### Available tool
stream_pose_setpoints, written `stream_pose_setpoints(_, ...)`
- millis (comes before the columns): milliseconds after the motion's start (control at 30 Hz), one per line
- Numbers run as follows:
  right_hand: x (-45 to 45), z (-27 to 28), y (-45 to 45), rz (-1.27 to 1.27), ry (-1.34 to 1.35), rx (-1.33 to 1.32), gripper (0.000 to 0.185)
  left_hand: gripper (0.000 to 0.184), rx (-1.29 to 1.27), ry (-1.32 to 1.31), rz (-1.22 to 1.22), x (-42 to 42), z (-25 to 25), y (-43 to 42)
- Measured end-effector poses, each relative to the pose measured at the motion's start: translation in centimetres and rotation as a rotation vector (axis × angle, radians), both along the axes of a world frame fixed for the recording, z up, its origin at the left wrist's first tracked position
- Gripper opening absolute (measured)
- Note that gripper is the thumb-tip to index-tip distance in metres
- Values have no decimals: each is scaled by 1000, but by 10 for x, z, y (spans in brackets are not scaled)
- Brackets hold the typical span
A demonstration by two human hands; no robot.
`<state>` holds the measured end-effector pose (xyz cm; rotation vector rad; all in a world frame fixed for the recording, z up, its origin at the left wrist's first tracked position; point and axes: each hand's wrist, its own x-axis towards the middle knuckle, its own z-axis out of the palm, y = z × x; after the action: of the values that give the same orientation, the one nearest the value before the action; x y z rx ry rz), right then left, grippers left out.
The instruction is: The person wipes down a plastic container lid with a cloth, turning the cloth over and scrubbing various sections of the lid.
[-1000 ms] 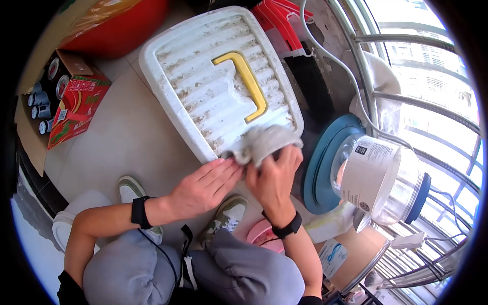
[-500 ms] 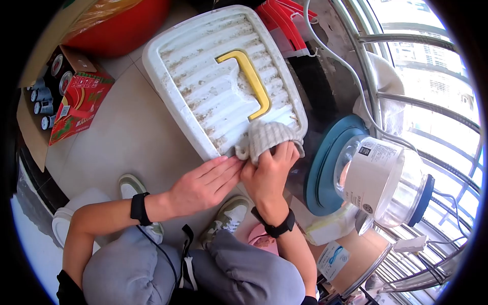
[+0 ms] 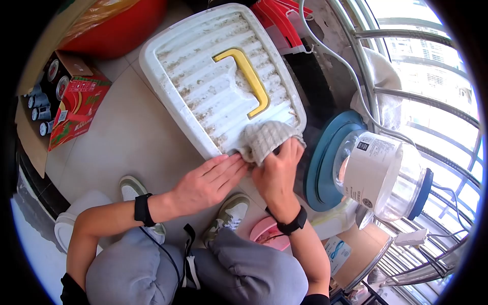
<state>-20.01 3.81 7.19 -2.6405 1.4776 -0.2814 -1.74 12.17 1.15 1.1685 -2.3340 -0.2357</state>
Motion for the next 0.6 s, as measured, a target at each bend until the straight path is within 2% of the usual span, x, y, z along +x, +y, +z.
stream_pose_setpoints(33,-3,1,-7,17,46,-25,61,46,-7,-5,4,0,2,-1)
stream_pose_setpoints(67,-2,-2,-13,-115,15,-33,63,46,-13,-12,9,1,3,-2)
stream_pose_setpoints(167,7,-14,-2,-148,-76,-57,65,47,-18,-22,20,2,5,-5)
stream_pose_setpoints(333,-3,6,-5,61,29,12,64,46,-24,3,31,-3,0,-5)
stream_pose_setpoints(433,-6,-1,-20,-122,19,-33,63,46,-34,-3,24,-3,2,-7)
stream_pose_setpoints(500,4,-8,-6,-80,-25,-52,62,45,-36,-15,22,-1,2,-9)
stream_pose_setpoints(600,9,2,3,23,-39,61,60,44,-38,-20,11,1,3,-8)
